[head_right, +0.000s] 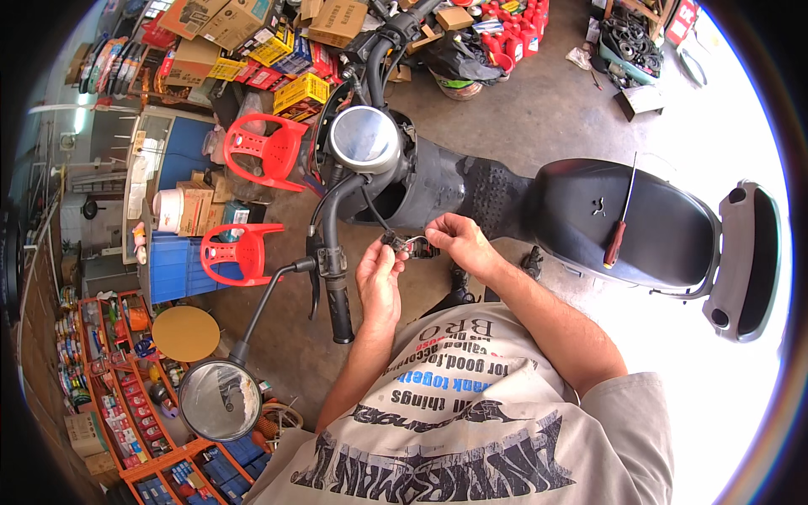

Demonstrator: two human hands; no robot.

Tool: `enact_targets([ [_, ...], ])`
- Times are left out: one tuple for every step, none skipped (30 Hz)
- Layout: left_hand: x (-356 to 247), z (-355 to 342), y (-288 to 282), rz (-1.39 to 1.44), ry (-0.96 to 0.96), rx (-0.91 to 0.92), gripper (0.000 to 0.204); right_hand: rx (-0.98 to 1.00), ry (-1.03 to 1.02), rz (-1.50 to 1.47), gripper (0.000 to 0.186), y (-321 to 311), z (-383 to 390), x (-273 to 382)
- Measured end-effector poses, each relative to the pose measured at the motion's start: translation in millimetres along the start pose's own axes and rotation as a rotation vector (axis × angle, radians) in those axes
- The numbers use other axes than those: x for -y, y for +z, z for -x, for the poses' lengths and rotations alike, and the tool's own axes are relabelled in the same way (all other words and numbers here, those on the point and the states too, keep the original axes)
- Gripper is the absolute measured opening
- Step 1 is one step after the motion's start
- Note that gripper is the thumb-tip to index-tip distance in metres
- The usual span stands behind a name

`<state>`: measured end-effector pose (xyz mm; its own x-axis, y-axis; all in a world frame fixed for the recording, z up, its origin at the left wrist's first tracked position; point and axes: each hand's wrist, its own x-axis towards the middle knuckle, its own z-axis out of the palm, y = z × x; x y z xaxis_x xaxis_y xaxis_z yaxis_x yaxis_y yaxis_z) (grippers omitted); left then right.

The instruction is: Assembling and connecting electronic wiring components and plastic housings on a motorcycle handlebar.

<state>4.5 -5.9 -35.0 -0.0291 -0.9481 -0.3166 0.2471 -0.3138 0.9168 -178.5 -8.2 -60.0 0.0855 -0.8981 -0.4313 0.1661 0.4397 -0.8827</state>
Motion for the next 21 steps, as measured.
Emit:
enact_targets([
  [0.2, -0.1, -0.2, -0.002, 0.001, 0.001, 0.026, 0.000, 0.000, 0.006, 0.024, 0.0, 0.1, 0.2],
  [0.2, -0.2, -0.2, -0.001, 0.001, 0.001, 0.026, 0.000, 0.000, 0.006, 0.024, -0.1, -0.1, 0.1],
  [0.1, -0.2, -0.3, -0.002, 0.001, 0.004, 0.026, 0.001, 0.001, 0.002, 0.024, -0.2, -0.3, -0.2],
  [0.0, -0.2, -0.4, -0.002, 0.000, 0.007, 0.026, 0.002, 0.002, -0.003, 0.024, -0.3, -0.4, -0.3],
  [0.0, -0.3, -0.2, -0.002, 0.001, 0.007, 0.026, 0.002, 0.001, -0.002, 0.024, -0.3, -0.4, -0.2],
  [-0.1, -0.3, 0.1, -0.007, 0.001, 0.006, 0.026, 0.002, -0.001, -0.003, 0.024, -0.3, -0.4, -0.1],
  [-0.2, -0.3, 0.3, -0.013, 0.001, 0.004, 0.026, 0.003, -0.004, -0.004, 0.024, -0.2, -0.4, 0.1],
  [-0.2, -0.4, 0.7, -0.013, 0.001, 0.004, 0.026, 0.003, -0.004, -0.004, 0.024, -0.4, -0.4, 0.0],
  [-0.2, -0.4, 1.0, -0.020, 0.005, 0.005, 0.026, 0.003, -0.007, -0.008, 0.024, -0.4, -0.4, -0.1],
  [-0.2, -0.4, 1.3, -0.026, 0.010, 0.005, 0.026, 0.004, -0.010, -0.011, 0.024, -0.5, -0.5, -0.2],
  [-0.2, -0.4, 1.5, -0.025, 0.010, 0.006, 0.026, 0.003, -0.010, -0.011, 0.024, -0.6, -0.6, -0.6],
  [-0.1, -0.5, 1.7, -0.046, 0.017, 0.004, 0.026, 0.005, -0.011, -0.015, 0.023, -0.8, -0.8, -1.3],
  [-0.1, -0.4, 2.0, -0.066, 0.024, 0.002, 0.026, 0.007, -0.011, -0.019, 0.023, -0.9, -0.9, -1.7],
  [0.2, -0.2, 2.2, -0.066, 0.024, 0.002, 0.026, 0.008, -0.011, -0.019, 0.023, -0.7, -0.8, -1.4],
  [0.4, 0.2, 2.6, -0.083, 0.037, 0.004, 0.026, 0.006, -0.007, -0.015, 0.022, -0.5, -0.6, -0.9],
  [0.6, 0.6, 3.0, -0.101, 0.050, 0.006, 0.027, 0.004, -0.004, -0.010, 0.022, -0.4, -0.5, -0.8],
  [0.4, 1.1, 4.1, -0.101, 0.050, 0.006, 0.027, 0.004, -0.003, -0.010, 0.022, -0.5, -0.3, -1.0],
  [-0.2, 1.8, 5.5, -0.120, 0.067, 0.008, 0.027, 0.005, -0.003, -0.015, 0.021, -0.5, -0.1, -1.4],
  [-0.5, 2.3, 6.6, -0.139, 0.084, 0.009, 0.028, 0.006, -0.004, -0.019, 0.020, -0.6, 0.1, -1.6],
  [-0.8, 2.9, 7.2, -0.139, 0.083, 0.008, 0.028, 0.007, -0.003, -0.019, 0.020, -0.5, 0.3, -1.7],
  [-0.9, 3.4, 7.7, -0.147, 0.095, 0.013, 0.028, 0.008, -0.001, -0.020, 0.019, -0.3, 0.4, -1.7],
])
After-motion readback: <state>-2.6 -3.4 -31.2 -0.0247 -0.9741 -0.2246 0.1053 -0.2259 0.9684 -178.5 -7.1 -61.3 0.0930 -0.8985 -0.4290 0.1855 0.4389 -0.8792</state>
